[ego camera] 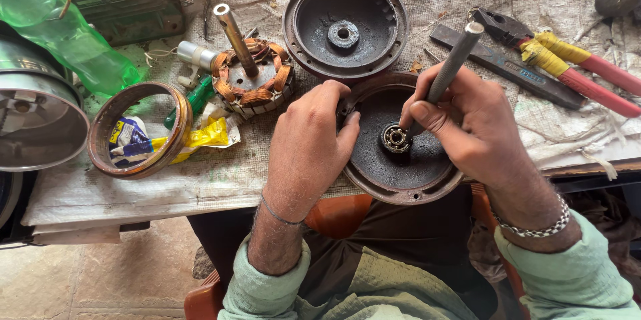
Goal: The person seats a ball bearing into a circular motor end-bell housing on a cluttered workbench. They hold the bearing in the housing bore and use a metal rod to press and tap around the bearing repeatedly, working it evenly into place by hand.
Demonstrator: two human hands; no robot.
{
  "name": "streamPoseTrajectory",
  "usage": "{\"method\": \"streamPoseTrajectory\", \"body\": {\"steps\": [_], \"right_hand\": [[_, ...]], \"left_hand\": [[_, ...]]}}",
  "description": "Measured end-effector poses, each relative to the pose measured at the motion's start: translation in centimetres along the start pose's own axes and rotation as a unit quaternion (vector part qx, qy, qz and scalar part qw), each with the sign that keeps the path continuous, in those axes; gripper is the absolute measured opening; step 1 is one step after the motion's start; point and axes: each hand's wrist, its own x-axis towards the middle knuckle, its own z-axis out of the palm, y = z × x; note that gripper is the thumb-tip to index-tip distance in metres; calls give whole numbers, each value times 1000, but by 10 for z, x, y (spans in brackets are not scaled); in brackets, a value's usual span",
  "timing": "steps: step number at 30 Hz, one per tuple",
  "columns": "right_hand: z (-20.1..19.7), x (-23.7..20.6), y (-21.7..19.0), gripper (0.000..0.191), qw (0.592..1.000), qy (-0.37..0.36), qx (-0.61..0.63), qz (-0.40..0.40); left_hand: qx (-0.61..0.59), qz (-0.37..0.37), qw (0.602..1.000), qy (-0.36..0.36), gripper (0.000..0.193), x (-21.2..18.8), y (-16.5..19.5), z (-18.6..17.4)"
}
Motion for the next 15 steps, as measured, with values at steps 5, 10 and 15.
{"method": "streamPoseTrajectory", "body": {"steps": [5, 10, 15], "right_hand": [[0, 1, -1, 13, 1000, -10, 25, -12], [-3, 1, -4, 13, 999, -32, -8, -27], [-5, 1, -4, 14, 998, -45, -20, -25]], "left_hand": [[5, 3, 1000, 1, 28, 0, -1, 1], [0, -1, 1000, 1, 27, 0, -1, 0], [3, -1, 1000, 2, 26, 0, 0, 1]]}}
